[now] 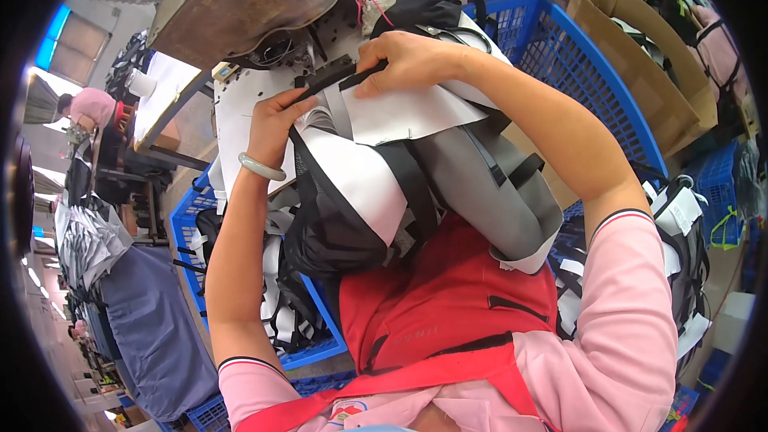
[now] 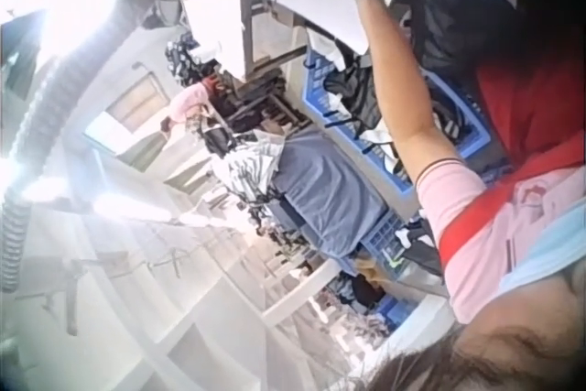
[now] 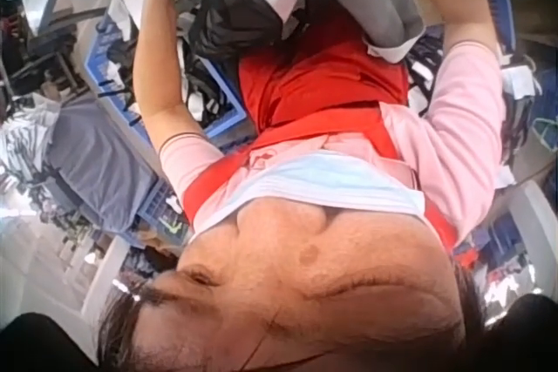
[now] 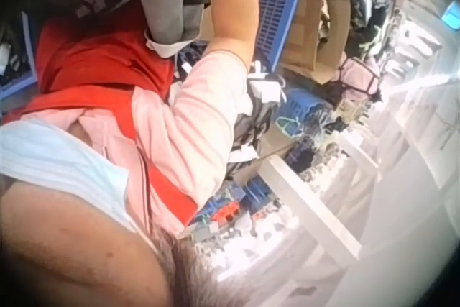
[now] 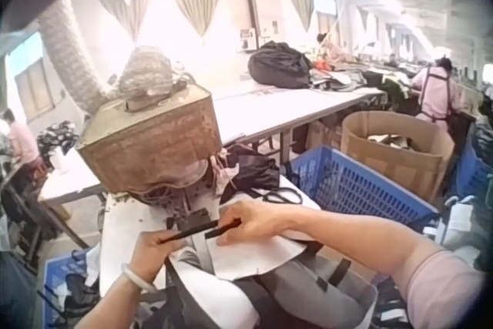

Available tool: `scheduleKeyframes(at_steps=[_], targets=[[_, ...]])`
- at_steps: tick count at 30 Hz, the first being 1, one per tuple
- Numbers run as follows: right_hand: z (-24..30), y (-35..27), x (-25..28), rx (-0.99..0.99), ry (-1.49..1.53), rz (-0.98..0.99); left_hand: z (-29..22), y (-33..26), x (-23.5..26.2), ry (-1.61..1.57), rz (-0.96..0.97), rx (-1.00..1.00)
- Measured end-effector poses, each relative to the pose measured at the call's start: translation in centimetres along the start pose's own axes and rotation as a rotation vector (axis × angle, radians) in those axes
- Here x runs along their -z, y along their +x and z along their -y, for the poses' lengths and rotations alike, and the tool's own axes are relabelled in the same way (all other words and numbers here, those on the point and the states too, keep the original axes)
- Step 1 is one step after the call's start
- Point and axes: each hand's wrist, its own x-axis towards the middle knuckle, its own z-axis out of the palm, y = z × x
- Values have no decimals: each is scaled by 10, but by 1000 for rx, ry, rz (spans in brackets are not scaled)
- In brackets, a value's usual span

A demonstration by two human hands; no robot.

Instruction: Sewing and assembling components of life vests using an industrial sewing machine.

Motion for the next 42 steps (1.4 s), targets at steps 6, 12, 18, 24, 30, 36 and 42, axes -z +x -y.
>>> scheduleKeyframes(at_steps=[6,12,18,24,30,36,42], targets=[[-5,6,0,57,33,-50,1,9,3,-25,-8,10],[-8,16,2,31,13,-66,0,18,6,-75,4,11],[-10,18,6,37,-17,-46,2,21,8,-57,-40,16],[-13,19,0,53,-16,-93,4,22,9,-101,-27,13],[-21,15,9,41,-49,-217,5,20,28,92,-86,-111],[-24,-46,-1,91,-209,-369,14,-45,49,-89,-64,29],[-10,-160,-24,149,-62,-597,62,-141,-14,-95,266,130]])
